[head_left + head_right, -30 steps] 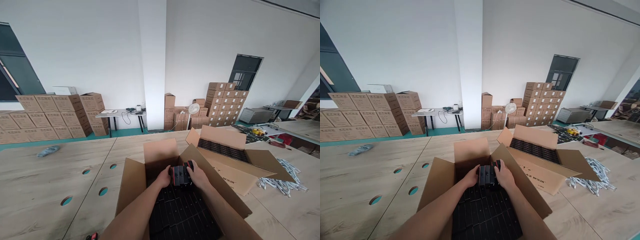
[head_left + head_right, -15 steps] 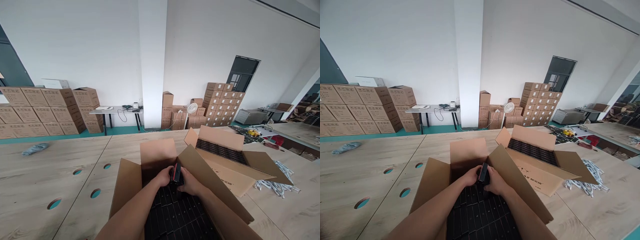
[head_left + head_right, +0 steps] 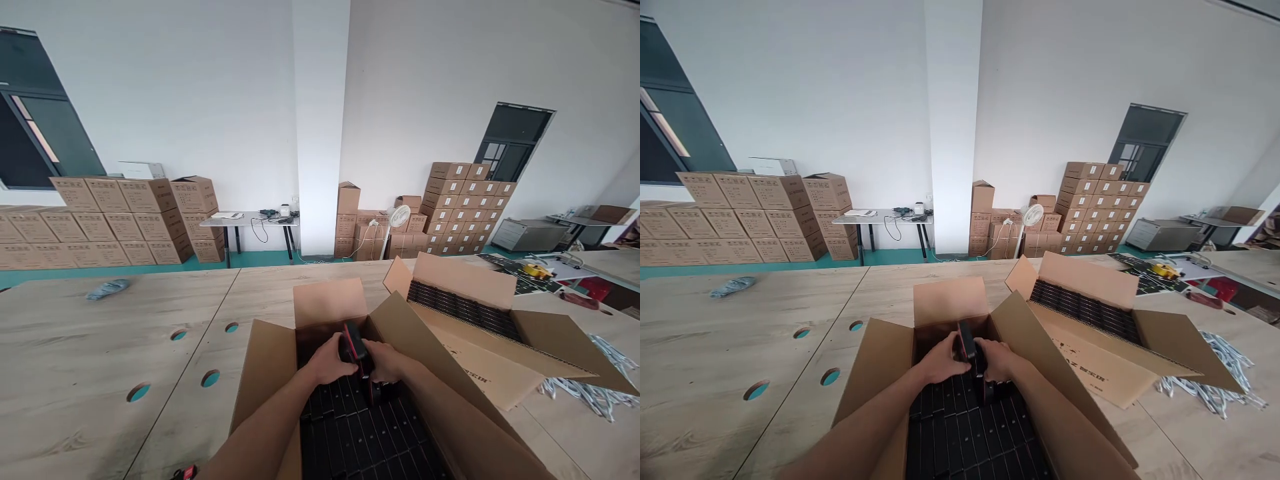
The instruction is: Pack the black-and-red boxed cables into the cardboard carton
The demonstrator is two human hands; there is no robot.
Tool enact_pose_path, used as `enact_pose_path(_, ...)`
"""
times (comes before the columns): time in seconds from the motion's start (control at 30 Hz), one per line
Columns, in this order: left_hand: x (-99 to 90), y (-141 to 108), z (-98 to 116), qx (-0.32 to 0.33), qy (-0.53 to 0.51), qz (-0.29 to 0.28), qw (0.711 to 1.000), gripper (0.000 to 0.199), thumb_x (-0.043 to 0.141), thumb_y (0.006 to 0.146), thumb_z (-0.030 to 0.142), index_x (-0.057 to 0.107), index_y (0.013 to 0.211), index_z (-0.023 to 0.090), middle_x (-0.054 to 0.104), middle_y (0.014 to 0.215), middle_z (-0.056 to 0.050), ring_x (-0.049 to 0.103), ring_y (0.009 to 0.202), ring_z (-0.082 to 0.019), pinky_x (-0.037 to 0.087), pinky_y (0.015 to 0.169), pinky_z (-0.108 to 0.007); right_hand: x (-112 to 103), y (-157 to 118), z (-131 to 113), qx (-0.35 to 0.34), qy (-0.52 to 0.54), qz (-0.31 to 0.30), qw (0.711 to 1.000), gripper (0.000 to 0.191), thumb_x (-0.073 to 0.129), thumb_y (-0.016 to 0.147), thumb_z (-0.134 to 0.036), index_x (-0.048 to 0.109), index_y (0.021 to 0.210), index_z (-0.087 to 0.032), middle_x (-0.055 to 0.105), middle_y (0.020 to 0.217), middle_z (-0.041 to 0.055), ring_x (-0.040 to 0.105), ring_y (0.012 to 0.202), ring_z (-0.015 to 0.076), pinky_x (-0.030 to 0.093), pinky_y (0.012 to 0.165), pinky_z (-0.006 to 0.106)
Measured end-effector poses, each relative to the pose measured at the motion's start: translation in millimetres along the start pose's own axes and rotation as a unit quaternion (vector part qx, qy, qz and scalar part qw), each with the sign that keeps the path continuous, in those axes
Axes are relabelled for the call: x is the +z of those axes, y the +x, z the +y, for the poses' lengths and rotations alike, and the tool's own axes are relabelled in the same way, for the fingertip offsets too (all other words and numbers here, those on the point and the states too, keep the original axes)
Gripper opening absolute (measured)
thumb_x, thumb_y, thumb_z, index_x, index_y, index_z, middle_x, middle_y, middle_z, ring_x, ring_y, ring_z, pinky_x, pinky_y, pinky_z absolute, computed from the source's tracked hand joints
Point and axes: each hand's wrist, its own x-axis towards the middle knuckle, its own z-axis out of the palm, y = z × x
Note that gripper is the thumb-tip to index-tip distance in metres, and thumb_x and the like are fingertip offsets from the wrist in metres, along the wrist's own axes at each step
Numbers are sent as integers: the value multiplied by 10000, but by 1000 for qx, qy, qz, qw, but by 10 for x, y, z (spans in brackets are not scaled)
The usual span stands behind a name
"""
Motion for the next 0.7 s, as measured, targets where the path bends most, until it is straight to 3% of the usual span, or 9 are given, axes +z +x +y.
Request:
enact_pose_path(0.13,-132,-133,31,-15,11,98,995,541,794,684,392,592,1151,206,719,1046,-78,685,936,-282,499,883,-396,-81,-44,-24,9,-51,-66,996,837,731,575,-161,570,1393,-239,720,1214,100,650,1153,352,483,963,416)
enact_pose_path(0.3,-181,-337,31,-13,-9,175,984,461,749,725,389,547,1102,216,716,1030,-63,681,797,-228,522,790,-370,-21,111,-82,57,-72,-70,993,558,591,878,-394,580,1393,-181,686,1299,170,642,1204,344,499,982,451)
enact_pose_path(0.47,-100,-523,22,12,-55,237,970,438,719,759,382,539,1114,198,710,1047,-79,682,960,-248,526,857,-376,87,446,-192,67,-100,-78,990,494,629,928,-449,600,1329,-162,671,1301,152,637,1193,292,491,1025,521)
enact_pose_path(0.6,-30,-726,40,29,-89,251,963,388,700,779,393,604,1085,175,724,1067,-101,672,1020,-275,518,927,-418,99,598,-185,35,-110,-85,990,352,622,943,-457,685,1147,-177,707,1208,97,638,1157,253,483,1033,489)
enact_pose_path(0.7,19,-894,64,30,-107,253,961,367,685,796,393,640,1082,167,731,1094,-103,662,1073,-288,503,978,-435,139,592,-102,34,-112,-110,987,343,603,948,-480,713,992,-159,739,1054,75,675,1031,233,521,953,450)
